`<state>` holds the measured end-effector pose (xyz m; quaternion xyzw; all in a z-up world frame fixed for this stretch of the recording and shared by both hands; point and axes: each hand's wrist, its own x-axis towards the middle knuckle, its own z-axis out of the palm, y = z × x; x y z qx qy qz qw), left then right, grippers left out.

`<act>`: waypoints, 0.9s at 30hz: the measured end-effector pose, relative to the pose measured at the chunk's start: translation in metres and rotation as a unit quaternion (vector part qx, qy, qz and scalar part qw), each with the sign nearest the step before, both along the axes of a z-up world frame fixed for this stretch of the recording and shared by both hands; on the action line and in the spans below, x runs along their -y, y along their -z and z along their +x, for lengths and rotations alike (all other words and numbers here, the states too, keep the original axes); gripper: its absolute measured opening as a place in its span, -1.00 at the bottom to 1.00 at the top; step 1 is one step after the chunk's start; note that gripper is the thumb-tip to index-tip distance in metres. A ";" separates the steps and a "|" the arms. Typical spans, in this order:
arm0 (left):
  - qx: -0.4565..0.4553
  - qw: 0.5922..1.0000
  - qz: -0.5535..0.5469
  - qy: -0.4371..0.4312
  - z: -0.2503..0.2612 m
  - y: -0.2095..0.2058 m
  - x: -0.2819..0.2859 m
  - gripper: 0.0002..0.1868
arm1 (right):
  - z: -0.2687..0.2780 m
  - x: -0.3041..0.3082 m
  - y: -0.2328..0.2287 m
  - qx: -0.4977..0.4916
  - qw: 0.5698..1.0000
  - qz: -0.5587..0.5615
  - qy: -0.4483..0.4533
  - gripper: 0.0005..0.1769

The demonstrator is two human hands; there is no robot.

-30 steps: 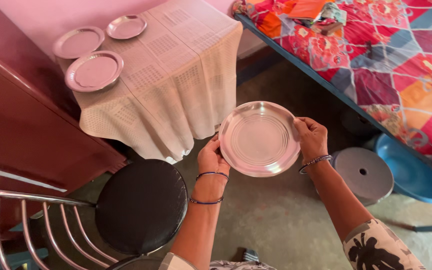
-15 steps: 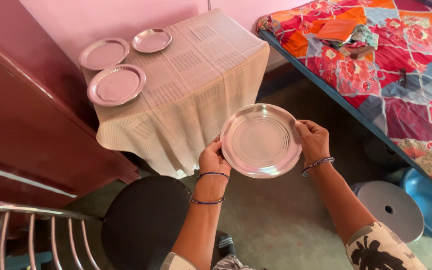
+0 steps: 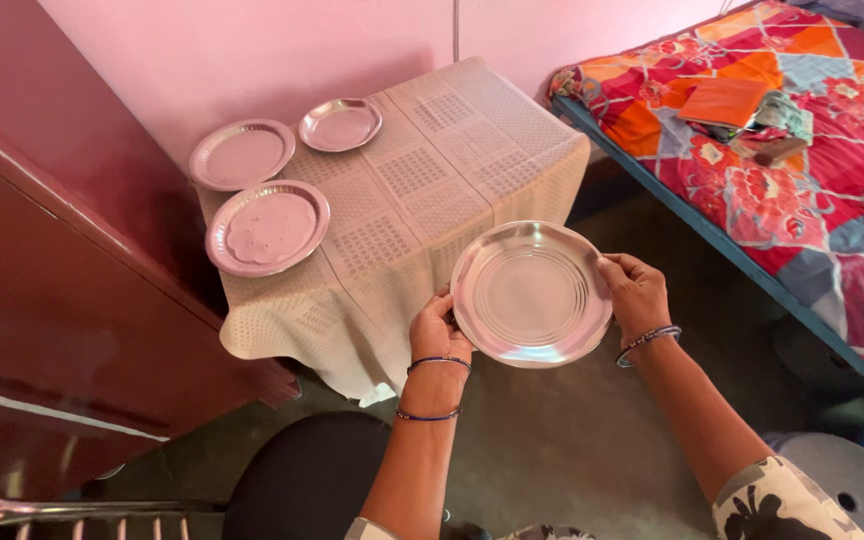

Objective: The person places several metal plates and cups on a small table covered with a patterned cloth. They pick up items from the floor, arrange them on the table, and adjust their positions to form a simple table setting.

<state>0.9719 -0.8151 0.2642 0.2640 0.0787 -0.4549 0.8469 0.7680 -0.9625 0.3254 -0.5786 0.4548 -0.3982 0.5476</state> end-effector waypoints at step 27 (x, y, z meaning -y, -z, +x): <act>0.046 0.993 -0.029 -0.109 0.155 0.027 0.215 -0.51 | 0.206 0.274 0.025 0.042 0.991 0.041 -0.122 -0.76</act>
